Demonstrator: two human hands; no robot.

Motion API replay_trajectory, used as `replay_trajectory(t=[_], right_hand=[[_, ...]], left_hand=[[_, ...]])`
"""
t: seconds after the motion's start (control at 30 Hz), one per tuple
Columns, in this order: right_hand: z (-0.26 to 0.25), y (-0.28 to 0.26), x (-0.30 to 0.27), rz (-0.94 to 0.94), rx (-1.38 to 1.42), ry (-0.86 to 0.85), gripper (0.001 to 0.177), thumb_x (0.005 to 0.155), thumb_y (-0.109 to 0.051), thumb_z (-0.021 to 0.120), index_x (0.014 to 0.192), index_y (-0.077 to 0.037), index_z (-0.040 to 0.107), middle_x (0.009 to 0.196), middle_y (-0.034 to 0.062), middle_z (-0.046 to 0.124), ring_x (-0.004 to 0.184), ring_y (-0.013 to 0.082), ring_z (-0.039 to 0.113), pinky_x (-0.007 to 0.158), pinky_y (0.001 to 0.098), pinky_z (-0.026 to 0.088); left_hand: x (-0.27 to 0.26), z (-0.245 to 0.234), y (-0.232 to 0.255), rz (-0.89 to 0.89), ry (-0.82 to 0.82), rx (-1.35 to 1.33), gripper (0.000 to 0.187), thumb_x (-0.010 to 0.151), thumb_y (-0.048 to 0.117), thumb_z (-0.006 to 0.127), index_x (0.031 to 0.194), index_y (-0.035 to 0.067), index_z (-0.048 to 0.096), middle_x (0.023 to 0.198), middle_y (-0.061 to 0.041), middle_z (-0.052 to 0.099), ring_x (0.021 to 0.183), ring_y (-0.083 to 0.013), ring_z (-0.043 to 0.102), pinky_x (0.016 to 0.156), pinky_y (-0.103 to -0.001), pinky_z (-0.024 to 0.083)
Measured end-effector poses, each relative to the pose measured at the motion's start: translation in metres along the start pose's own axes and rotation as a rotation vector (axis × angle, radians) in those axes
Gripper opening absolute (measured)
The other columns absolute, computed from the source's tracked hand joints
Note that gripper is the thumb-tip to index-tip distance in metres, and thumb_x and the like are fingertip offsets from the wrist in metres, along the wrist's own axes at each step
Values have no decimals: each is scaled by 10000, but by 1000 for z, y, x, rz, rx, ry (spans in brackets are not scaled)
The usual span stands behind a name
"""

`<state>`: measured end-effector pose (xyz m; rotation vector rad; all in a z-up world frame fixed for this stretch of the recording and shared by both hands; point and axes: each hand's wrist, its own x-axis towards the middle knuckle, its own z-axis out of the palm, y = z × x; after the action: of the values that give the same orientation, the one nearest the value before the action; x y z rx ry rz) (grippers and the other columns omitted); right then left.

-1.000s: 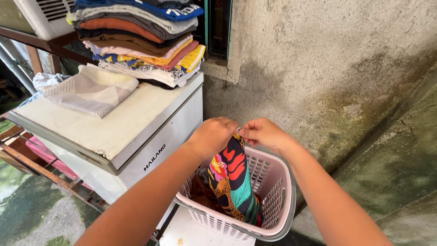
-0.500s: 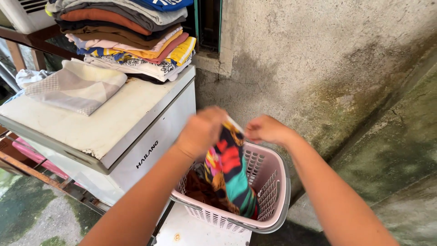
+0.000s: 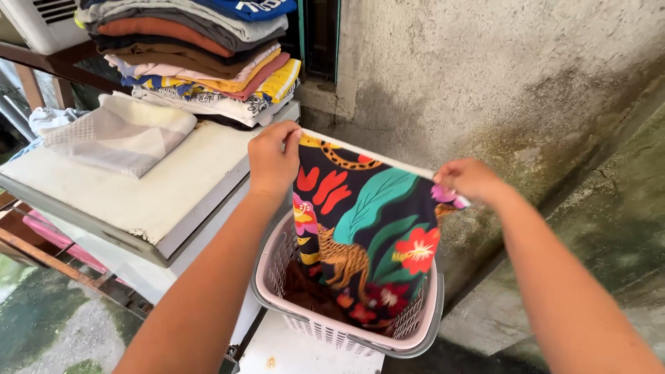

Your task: Folding various items of laundry on top of an appliance in an outdoor utility area.

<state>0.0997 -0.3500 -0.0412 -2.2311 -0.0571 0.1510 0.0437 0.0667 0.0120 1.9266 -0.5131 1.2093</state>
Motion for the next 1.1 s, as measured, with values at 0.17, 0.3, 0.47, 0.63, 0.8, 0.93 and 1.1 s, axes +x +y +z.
replay_trajectory(t=[0.17,0.3,0.47,0.63,0.8,0.93,1.1], right_hand=[[-43,-42,-16,-22,-54,-104,176,927,-255,691,953,-89,743,965,60,783,913,142,695,792,352,515],[-21,-66,-42,-208,-141,-42,206,928,-298,694,919,-96,734,1147,20,704,1003,168,670,830,363,531],[-12,-47,-37,-397,-361,97,243,904,-370,703,876,-129,712,1265,-2,741,1167,224,655,1001,408,477],[-28,22,-5,-198,-613,173,263,872,-421,733,917,-163,761,1221,-8,730,1175,250,636,1019,449,467],[-43,114,7,-15,-568,145,252,911,-383,729,973,-140,753,1046,63,745,1056,239,674,944,437,520],[-19,85,4,-4,210,155,190,977,-260,650,1041,-82,668,991,70,705,898,214,593,819,412,496],[-13,57,15,-120,704,141,158,995,-174,605,1105,-77,545,989,78,616,929,224,662,923,453,587]], left_hand=[[12,8,7,1,0,-86,58,951,48,650,949,-7,635,875,-158,680,768,-291,704,717,-385,564],[4,30,-12,-125,-143,-39,64,922,81,676,909,26,645,798,-159,697,703,-299,697,661,-411,555],[18,14,-18,-230,11,-33,72,1040,116,598,1052,49,574,845,-180,695,746,-370,696,700,-451,543],[10,23,-42,-143,28,105,78,1024,84,613,1063,27,578,858,-212,681,824,-410,676,721,-489,514],[9,-17,-71,-157,-14,57,121,1012,155,597,1047,41,619,878,-187,702,792,-315,714,729,-434,548],[-4,9,-88,-271,89,22,176,1052,185,604,1087,13,609,912,-191,703,848,-306,699,780,-409,540],[23,23,-92,-353,91,-122,174,1034,187,598,1073,17,592,943,-140,718,847,-244,703,797,-374,552]])
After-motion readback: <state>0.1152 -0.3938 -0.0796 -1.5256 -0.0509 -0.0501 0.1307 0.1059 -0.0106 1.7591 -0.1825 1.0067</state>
